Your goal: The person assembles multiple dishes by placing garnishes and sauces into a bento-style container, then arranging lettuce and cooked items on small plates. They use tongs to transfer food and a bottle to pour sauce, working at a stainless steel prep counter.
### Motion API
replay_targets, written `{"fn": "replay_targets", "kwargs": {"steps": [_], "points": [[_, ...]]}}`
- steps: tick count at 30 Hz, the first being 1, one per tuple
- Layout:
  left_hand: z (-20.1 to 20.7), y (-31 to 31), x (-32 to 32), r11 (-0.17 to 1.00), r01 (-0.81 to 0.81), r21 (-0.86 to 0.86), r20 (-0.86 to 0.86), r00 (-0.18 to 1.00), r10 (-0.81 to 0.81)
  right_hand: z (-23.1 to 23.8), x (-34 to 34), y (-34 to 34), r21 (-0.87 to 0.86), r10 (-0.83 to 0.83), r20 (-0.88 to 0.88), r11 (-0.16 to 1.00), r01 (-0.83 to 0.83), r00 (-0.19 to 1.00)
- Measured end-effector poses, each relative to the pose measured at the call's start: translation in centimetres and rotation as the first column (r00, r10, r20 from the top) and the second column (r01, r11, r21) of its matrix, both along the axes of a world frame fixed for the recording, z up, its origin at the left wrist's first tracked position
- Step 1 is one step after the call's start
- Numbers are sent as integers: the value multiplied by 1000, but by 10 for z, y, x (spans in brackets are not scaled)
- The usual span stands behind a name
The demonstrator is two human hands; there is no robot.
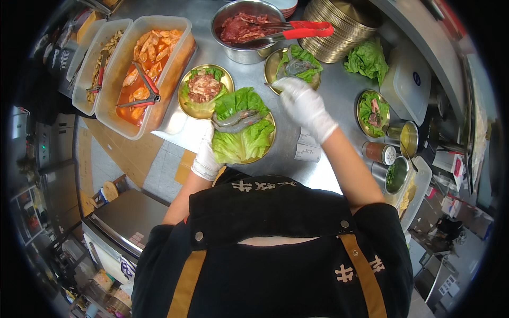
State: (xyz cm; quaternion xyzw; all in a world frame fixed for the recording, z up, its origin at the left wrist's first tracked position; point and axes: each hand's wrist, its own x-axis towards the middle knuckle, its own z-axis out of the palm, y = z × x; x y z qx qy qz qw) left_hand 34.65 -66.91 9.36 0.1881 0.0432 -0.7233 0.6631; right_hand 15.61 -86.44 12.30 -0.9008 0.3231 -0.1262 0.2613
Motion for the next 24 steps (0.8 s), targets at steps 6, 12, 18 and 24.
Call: {"fn": "replay_targets", "kwargs": {"steps": [6, 12, 18, 24], "points": [[9, 3, 4, 994, -85, 67, 25, 996, 84, -51, 10, -51, -428, 13, -253, 895, -124, 968], [11, 3, 2, 990, -141, -12, 42, 989, 141, -55, 11, -50, -346, -13, -358, 931, -119, 933], [1, -7, 5, 994, -103, -39, -88, 991, 99, -65, 1, -52, -310, 23, -177, 947, -78, 984], [4, -7, 0, 994, -105, -21, 1, 994, 106, 8, 4, -12, -205, 62, 308, 979, 3, 950]]}}
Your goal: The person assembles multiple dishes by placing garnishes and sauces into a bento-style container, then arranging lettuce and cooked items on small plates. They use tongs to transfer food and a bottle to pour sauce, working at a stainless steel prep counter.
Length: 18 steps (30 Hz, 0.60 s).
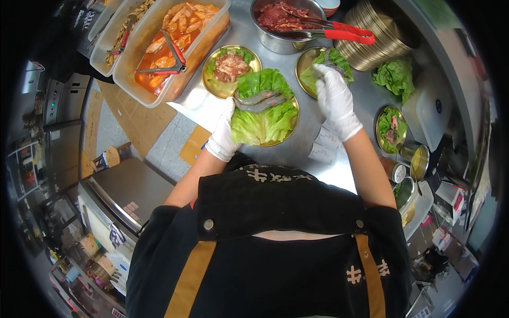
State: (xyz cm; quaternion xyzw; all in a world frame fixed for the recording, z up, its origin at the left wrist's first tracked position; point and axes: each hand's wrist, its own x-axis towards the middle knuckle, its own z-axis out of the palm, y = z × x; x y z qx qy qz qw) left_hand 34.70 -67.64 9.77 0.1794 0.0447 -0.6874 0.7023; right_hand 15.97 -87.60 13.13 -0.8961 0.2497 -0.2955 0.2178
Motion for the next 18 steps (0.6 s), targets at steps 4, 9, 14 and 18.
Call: {"fn": "replay_targets", "kwargs": {"steps": [4, 9, 14, 18], "points": [[0, 7, -5, 1000, 18, -16, 17, 1000, -18, 32, 18, 67, -126, 313, -187, 932, -339, 931], [-15, 0, -4, 998, 30, -62, -149, 988, -39, 39, 29, 85, -15, 240, -100, 970, -243, 965], [-14, -3, -3, 971, 209, -116, 634, 768, -90, 67, 6, 91, 246, 199, 66, 946, -209, 978], [5, 4, 2, 936, 334, -109, 873, 483, -71, 66, 22, 114, -94, 352, -272, 917, -388, 896]]}}
